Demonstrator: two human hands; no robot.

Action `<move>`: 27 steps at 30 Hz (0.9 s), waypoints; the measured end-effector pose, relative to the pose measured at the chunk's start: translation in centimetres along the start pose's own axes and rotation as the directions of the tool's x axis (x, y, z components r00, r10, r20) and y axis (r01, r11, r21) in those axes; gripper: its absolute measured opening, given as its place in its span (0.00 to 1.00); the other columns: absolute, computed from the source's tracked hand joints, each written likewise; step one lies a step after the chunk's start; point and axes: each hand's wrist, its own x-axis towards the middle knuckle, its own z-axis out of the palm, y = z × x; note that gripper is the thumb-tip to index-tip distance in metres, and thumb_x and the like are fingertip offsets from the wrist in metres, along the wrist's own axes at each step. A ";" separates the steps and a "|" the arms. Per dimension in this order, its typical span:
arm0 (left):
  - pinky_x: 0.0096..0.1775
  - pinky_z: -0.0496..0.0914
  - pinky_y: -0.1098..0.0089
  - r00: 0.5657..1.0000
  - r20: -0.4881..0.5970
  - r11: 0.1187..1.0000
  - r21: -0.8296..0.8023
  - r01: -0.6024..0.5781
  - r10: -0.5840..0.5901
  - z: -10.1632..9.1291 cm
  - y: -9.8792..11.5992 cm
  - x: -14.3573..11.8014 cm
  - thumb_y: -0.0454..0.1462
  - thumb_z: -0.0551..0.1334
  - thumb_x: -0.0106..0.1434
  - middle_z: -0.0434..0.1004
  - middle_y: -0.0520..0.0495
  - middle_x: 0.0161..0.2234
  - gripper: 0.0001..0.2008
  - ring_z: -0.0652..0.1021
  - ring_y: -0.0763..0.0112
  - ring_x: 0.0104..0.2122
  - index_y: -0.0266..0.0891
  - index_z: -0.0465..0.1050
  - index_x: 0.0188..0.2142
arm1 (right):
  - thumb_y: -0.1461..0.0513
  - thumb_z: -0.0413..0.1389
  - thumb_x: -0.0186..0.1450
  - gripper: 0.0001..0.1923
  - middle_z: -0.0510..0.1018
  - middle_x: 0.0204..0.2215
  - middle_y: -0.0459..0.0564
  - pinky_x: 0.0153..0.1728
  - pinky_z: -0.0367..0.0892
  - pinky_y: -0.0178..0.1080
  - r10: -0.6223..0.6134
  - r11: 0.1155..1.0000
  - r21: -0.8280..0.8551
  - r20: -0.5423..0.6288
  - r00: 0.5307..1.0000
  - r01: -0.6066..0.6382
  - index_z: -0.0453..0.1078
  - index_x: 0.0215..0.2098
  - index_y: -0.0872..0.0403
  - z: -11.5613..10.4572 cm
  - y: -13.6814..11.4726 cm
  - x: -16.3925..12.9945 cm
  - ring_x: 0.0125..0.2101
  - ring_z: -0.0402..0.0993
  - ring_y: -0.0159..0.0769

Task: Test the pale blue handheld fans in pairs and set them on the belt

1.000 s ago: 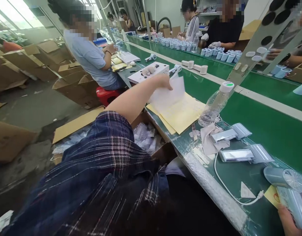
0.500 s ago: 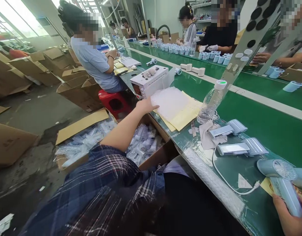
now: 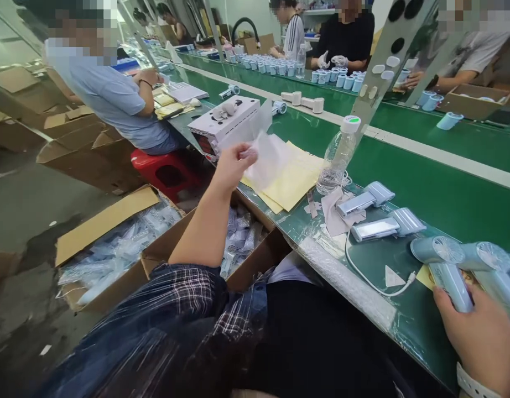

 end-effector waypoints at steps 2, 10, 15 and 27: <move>0.44 0.72 0.71 0.971 0.067 0.965 -0.141 -0.220 0.231 3.7 4.1 -1.7 0.39 0.65 0.74 0.77 0.51 0.36 0.06 0.77 0.71 0.37 0.42 0.71 0.40 | 0.39 0.42 0.72 0.39 0.83 0.42 0.69 0.34 0.67 0.55 0.031 0.999 0.022 0.005 1.000 -0.031 0.80 0.57 0.56 -0.8 -1.2 -0.2 0.39 0.79 0.64; 0.46 0.72 0.58 0.520 0.656 0.805 -0.244 -0.541 0.548 20.7 15.1 -11.4 0.41 0.73 0.71 0.85 0.37 0.46 0.12 0.82 0.54 0.47 0.42 0.79 0.51 | 0.41 0.51 0.67 0.30 0.81 0.39 0.67 0.37 0.65 0.54 0.033 0.979 0.203 -0.043 0.999 -0.023 0.81 0.46 0.54 -2.6 -2.0 -0.8 0.39 0.76 0.61; 0.52 0.73 0.60 0.384 0.692 0.775 -0.426 -0.467 0.611 21.3 13.8 -10.3 0.34 0.67 0.71 0.86 0.41 0.44 0.06 0.82 0.59 0.46 0.40 0.85 0.44 | 0.37 0.50 0.66 0.34 0.81 0.38 0.62 0.38 0.67 0.50 0.148 0.944 0.321 -0.192 0.970 -0.081 0.80 0.47 0.55 -3.2 -4.7 -4.5 0.38 0.76 0.56; 0.36 0.73 0.67 0.594 0.644 0.863 -0.466 -0.195 0.482 20.1 13.1 -7.8 0.34 0.46 0.78 0.78 0.48 0.36 0.29 0.76 0.69 0.31 0.40 0.56 0.76 | 0.39 0.49 0.73 0.35 0.84 0.41 0.58 0.32 0.60 0.42 -0.087 0.938 0.332 -0.036 0.996 0.094 0.76 0.62 0.53 -1.5 -12.4 -3.1 0.31 0.73 0.47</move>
